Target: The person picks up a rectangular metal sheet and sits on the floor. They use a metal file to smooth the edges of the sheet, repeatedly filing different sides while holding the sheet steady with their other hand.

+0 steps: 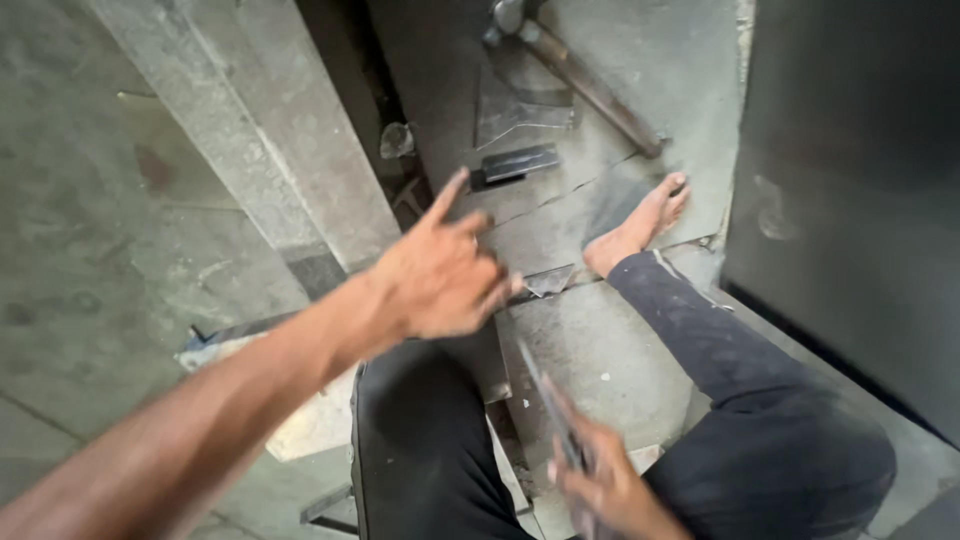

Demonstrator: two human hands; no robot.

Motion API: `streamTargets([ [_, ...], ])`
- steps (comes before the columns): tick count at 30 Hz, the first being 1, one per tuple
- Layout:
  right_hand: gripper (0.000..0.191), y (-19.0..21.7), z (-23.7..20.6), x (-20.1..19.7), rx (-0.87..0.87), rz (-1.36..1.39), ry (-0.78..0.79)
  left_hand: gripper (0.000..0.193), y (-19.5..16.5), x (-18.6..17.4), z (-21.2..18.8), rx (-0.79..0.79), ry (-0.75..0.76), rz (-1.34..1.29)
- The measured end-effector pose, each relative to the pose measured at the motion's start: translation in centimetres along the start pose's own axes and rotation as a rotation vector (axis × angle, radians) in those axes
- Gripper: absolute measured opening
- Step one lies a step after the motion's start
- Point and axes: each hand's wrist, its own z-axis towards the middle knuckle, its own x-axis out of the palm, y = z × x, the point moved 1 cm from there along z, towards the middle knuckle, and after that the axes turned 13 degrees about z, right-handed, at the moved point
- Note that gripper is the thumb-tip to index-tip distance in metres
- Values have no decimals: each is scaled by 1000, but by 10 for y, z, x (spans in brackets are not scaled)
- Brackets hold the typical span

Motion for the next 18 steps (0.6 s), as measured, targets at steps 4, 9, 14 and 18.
streamTargets([
  [4, 59, -10, 41, -14, 563, 130, -113, 67, 21, 1, 7, -278, 34, -112],
  [9, 93, 46, -12, -1, 456, 321, -60, 65, -5, 3, 1, -29, 35, -41],
  [14, 91, 19, 53, 10, 543, 217, -231, 58, 20, 5, 11, -206, -157, 12],
  [18, 88, 22, 19, 8, -107, -229, -37, 59, -17, 2, -7, 43, 58, -25],
])
